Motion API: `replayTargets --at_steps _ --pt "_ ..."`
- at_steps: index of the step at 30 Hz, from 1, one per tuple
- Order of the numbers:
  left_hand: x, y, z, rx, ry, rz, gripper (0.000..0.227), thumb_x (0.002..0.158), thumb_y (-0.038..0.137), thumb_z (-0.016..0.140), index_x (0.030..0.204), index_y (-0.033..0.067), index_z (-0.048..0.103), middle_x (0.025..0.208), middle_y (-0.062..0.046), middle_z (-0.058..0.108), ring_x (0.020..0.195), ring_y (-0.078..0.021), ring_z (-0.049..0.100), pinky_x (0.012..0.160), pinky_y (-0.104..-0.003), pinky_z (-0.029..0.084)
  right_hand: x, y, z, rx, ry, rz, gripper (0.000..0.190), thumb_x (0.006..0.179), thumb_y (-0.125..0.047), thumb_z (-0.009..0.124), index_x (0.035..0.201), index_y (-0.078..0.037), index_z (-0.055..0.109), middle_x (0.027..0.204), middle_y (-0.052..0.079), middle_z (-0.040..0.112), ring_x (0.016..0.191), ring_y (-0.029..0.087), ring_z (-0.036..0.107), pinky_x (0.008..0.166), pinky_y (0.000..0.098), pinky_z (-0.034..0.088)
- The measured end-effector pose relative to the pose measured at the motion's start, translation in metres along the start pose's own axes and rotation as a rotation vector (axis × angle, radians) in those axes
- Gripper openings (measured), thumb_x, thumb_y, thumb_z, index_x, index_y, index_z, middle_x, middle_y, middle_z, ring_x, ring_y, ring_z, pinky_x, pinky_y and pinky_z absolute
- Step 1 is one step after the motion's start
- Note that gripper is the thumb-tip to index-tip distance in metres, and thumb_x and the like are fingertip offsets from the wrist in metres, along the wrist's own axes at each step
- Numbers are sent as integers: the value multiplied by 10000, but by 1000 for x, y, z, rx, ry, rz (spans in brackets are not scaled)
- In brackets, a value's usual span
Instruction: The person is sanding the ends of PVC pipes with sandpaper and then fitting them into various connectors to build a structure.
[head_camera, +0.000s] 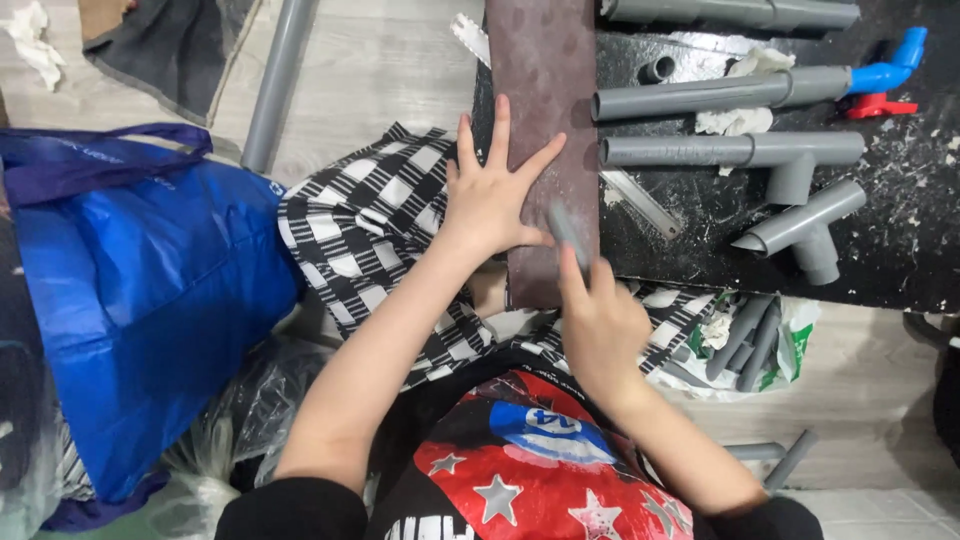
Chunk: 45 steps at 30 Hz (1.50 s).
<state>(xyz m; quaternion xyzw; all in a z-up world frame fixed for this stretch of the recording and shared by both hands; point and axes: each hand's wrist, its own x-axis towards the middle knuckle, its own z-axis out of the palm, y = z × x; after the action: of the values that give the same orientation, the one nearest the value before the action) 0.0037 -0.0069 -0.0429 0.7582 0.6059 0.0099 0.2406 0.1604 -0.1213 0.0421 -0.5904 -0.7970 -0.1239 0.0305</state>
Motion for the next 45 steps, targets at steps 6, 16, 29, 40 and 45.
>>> replayTargets --at_steps 6,16,29,40,45 --pt "-3 3 -8 0 -13 -8 1352 436 638 1028 1586 533 325 1645 -138 -176 1455 -633 -59 1040 -770 356 -12 9 -8 111 -28 118 200 931 -201 773 1130 -180 774 920 -19 663 455 170 543 435 304 434" --pt "-3 1 -6 -6 45 7 1354 417 622 1028 1577 552 334 1652 -128 -160 1461 -636 -8 1061 -753 355 1 16 -4 439 -97 280 117 936 -130 792 1031 -92 736 825 33 668 532 230 580 485 360 455" --pt "-5 -1 3 0 101 33 1339 410 658 1011 1575 525 364 1655 -161 -118 1447 -651 53 1076 -728 373 40 37 17 1013 -302 495 273 909 -79 735 1160 25 706 1149 110 770 864 164 695 781 279 551" --pt "-5 -2 3 25 113 49 1375 370 654 1020 1573 547 363 1655 -137 -132 1453 -638 34 1100 -705 374 24 12 -11 273 -36 105 267 914 -142 783 1179 -160 757 891 22 651 522 209 572 475 332 428" --pt "-2 0 -4 -9 19 9 1339 421 590 1022 1574 544 343 1645 -142 -160 1442 -661 20 1098 -724 350 10 13 -21 98 -149 9 457 869 -166 686 1324 -217 683 879 33 555 472 184 503 437 342 397"
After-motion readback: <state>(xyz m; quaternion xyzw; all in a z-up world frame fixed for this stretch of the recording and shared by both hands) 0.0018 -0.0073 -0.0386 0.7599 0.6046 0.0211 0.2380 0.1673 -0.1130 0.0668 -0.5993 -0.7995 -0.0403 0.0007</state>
